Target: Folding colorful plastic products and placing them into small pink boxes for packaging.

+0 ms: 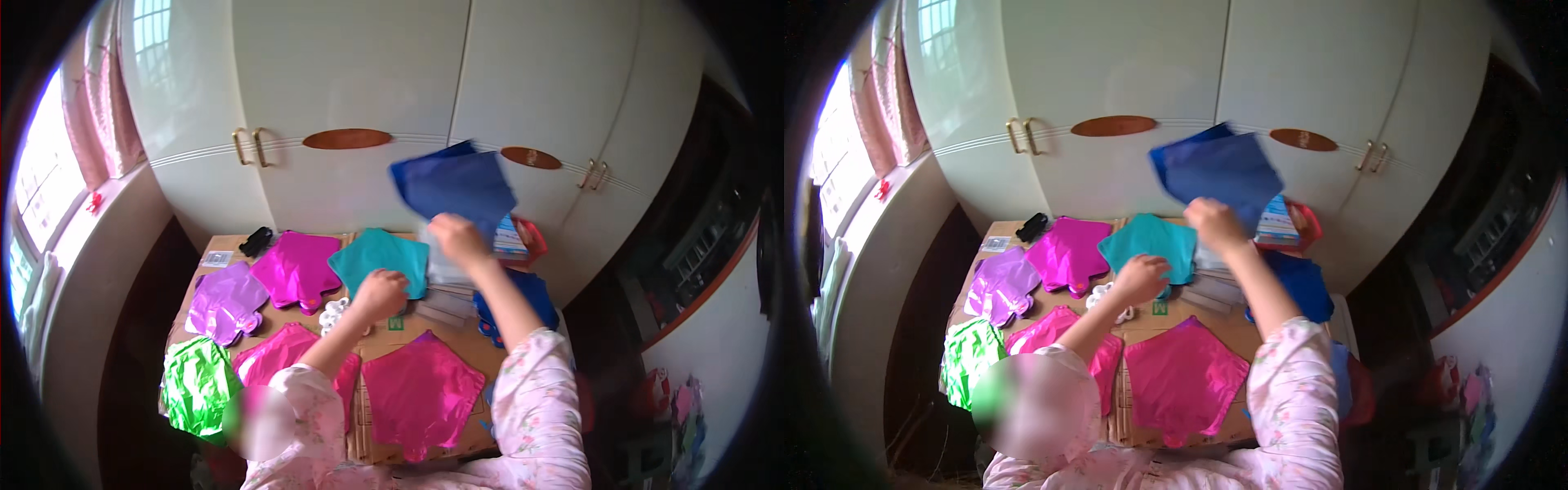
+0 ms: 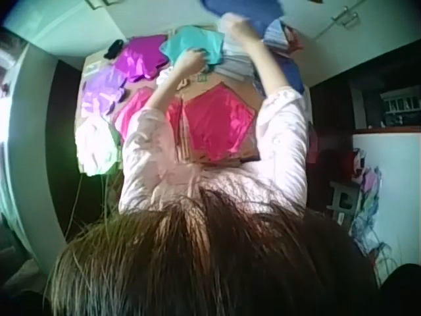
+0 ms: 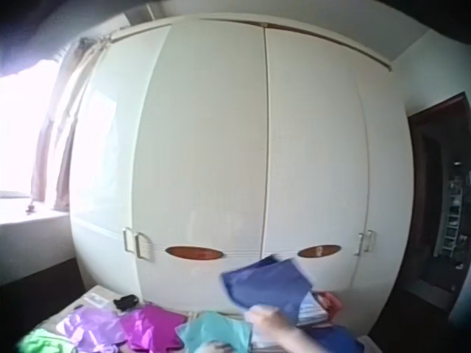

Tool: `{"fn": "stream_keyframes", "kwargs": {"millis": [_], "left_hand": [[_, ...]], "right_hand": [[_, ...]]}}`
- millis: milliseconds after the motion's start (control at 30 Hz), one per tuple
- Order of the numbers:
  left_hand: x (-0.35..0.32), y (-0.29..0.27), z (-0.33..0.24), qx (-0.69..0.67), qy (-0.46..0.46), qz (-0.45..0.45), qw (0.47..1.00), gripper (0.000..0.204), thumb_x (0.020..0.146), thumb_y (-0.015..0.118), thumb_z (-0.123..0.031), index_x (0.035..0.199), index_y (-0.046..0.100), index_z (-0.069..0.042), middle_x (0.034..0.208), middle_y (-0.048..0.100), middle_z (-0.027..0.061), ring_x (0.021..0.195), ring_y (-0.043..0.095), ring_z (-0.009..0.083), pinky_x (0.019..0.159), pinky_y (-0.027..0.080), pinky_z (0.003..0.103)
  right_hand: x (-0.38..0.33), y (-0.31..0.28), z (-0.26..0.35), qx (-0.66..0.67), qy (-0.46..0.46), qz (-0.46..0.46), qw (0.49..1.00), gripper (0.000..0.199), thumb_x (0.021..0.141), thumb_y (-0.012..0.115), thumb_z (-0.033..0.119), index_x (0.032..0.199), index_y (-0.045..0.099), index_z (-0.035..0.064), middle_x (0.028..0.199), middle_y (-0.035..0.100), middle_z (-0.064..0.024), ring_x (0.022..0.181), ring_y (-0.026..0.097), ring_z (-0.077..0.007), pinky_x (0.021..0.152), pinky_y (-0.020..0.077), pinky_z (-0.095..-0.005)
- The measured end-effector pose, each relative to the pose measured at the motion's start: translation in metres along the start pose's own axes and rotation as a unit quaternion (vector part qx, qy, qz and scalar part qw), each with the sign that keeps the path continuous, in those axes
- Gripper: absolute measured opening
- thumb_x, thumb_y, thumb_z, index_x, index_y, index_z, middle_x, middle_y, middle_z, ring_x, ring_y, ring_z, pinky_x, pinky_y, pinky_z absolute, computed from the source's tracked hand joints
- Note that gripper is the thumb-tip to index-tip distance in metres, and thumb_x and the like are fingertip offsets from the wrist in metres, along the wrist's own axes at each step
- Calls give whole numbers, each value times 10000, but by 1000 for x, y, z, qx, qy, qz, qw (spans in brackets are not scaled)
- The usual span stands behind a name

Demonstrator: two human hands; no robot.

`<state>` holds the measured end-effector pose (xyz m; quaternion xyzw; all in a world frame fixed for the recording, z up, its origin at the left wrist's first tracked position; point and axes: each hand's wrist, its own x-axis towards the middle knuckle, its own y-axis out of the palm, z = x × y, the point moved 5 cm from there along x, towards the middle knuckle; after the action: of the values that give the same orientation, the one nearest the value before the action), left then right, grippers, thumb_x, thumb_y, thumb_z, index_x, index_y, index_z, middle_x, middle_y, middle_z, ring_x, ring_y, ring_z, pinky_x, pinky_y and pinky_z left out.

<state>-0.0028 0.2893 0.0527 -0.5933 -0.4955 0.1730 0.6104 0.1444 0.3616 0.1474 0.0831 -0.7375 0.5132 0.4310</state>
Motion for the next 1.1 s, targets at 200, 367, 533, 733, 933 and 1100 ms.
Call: {"fn": "stream_keyframes", "kwargs": {"millis": [200, 367, 533, 733, 933, 1100], "left_hand": [[-83, -51, 88, -3, -106, -42, 993, 192, 787, 612, -165, 909, 670, -28, 904, 666, 136, 859, 634, 314, 773, 509, 408], [-113, -49, 96, -29, -104, -39, 993, 183, 785, 613, -149, 916, 673, -37, 909, 667, 132, 875, 633, 306, 790, 504, 404], [-103, -33, 93, -32, -117, -4, 993, 236, 785, 615, -192, 966, 670, -52, 958, 666, 131, 923, 625, 300, 838, 489, 407], [-90, -8, 95, -22, -132, -11, 991, 318, 785, 608, -213, 1054, 631, -45, 994, 649, 136, 978, 604, 304, 866, 470, 412], [-77, 18, 85, 54, -15, -1, 998, 284, 800, 589, -232, 1033, 620, -72, 1019, 641, 115, 1014, 599, 277, 972, 390, 461], [-71, 42, 90, 25, -58, 126, 990, 282, 862, 478, -207, 1097, 594, -103, 1047, 648, 105, 1056, 594, 263, 1013, 338, 478]], "right_hand": [[-26, 153, 122, 35, -55, 215, 974, 105, 794, 572, 134, 736, 628, 67, 837, 603, -90, 826, 640, -267, 713, 533, -383], [-41, 165, 135, 81, -10, 243, 967, 165, 810, 613, 201, 716, 646, 70, 841, 611, -88, 838, 641, -269, 730, 534, -405], [-49, 179, 113, 130, 90, 224, 962, 162, 780, 650, 227, 760, 679, 69, 802, 656, -96, 796, 646, -298, 718, 527, -399], [-59, 177, 88, 266, 344, 198, 878, 223, 745, 740, 273, 837, 726, 71, 781, 696, -105, 669, 652, -220, 626, 497, -336], [-70, 190, 74, 406, 439, 177, 782, 197, 777, 755, 234, 790, 701, 45, 685, 647, 1, 587, 539, -77, 556, 441, -267], [-71, 193, 22, 521, 516, 77, 676, 124, 808, 709, 149, 779, 642, 48, 762, 628, -6, 624, 526, -101, 588, 433, -274]]}}
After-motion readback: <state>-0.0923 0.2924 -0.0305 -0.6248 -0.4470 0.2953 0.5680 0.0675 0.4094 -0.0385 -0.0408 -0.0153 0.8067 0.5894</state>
